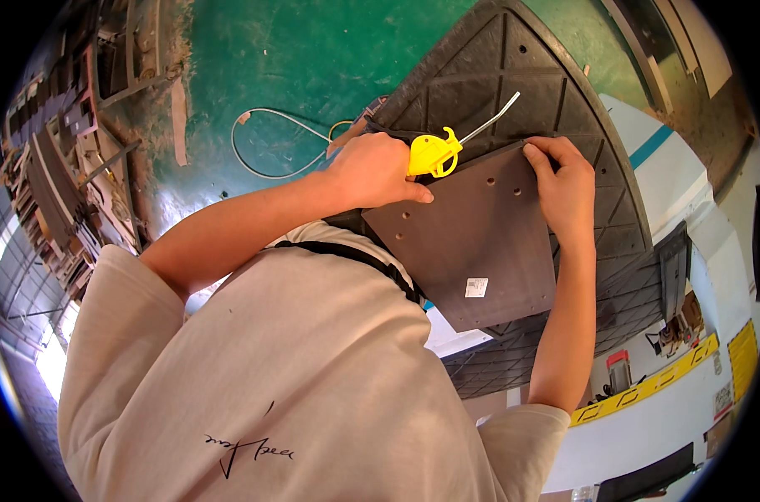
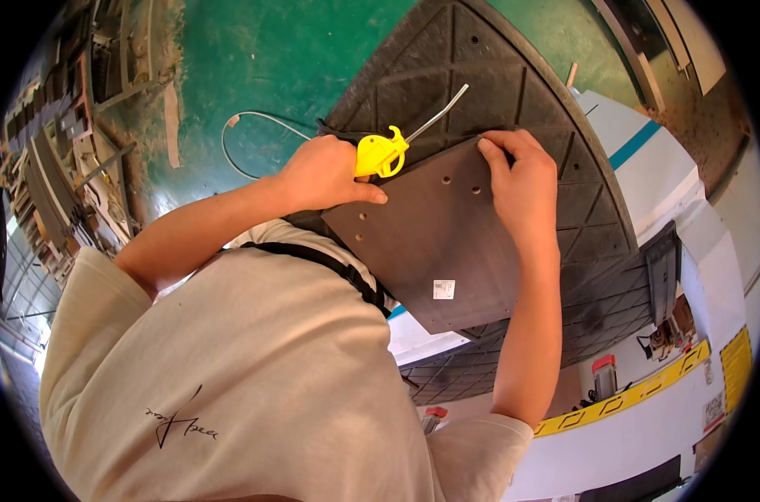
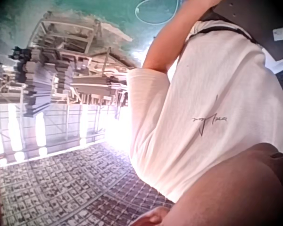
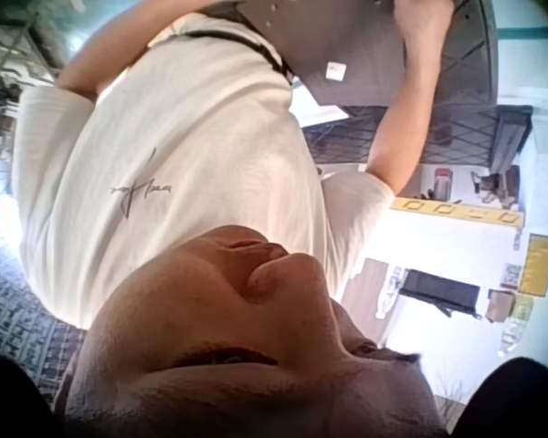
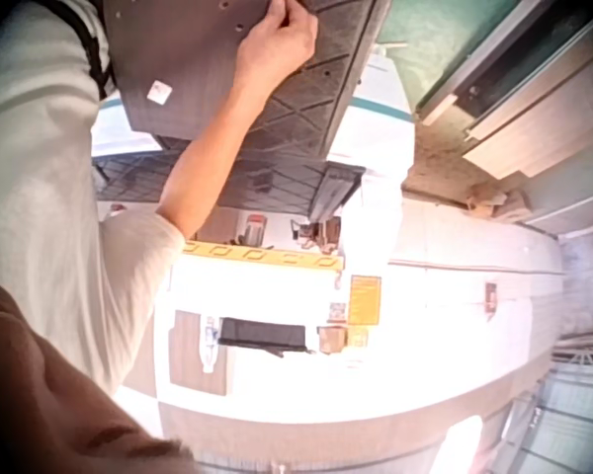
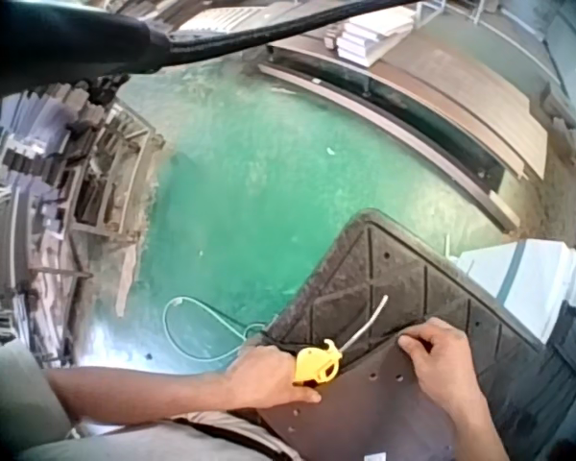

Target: The person uses a yellow air blow gun to clean the surface of rectangular brown wood panels. They pick up a panel, blow air across it, and then place it on a stack. The person repeats this process for several panels in a workshop setting.

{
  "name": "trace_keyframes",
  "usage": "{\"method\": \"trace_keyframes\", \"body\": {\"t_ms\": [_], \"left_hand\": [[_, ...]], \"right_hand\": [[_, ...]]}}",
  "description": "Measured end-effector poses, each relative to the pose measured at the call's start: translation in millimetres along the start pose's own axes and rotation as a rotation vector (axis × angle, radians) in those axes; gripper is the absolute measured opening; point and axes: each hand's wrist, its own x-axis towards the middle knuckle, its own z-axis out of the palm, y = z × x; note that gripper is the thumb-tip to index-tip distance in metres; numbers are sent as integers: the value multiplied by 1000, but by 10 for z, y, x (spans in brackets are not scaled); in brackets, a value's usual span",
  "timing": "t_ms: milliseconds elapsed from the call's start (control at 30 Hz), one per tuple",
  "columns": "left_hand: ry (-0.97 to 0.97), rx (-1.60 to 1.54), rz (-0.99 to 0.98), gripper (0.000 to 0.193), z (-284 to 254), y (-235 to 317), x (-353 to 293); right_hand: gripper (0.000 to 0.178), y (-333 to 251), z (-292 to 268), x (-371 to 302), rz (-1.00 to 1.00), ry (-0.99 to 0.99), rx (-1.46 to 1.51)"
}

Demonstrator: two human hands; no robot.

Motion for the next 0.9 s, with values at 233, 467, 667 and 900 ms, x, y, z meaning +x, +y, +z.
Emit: {"method": "trace_keyframes", "body": {"t_ms": [233, 467, 667, 900], "left_hand": [[-22, -25, -7, 56, -12, 19, -5], [15, -19, 50, 58, -33, 4, -33], [-17, -26, 81, 53, -14, -19, -4], [-79, -295, 13, 44, -98, 84, -67]], "right_hand": [[19, 93, 51, -235, -110, 144, -404], [24, 64, 207, -841, 395, 346, 681], [34, 153, 860, -1106, 481, 560, 819], [12, -278, 1298, -810, 94, 779, 55]]}}
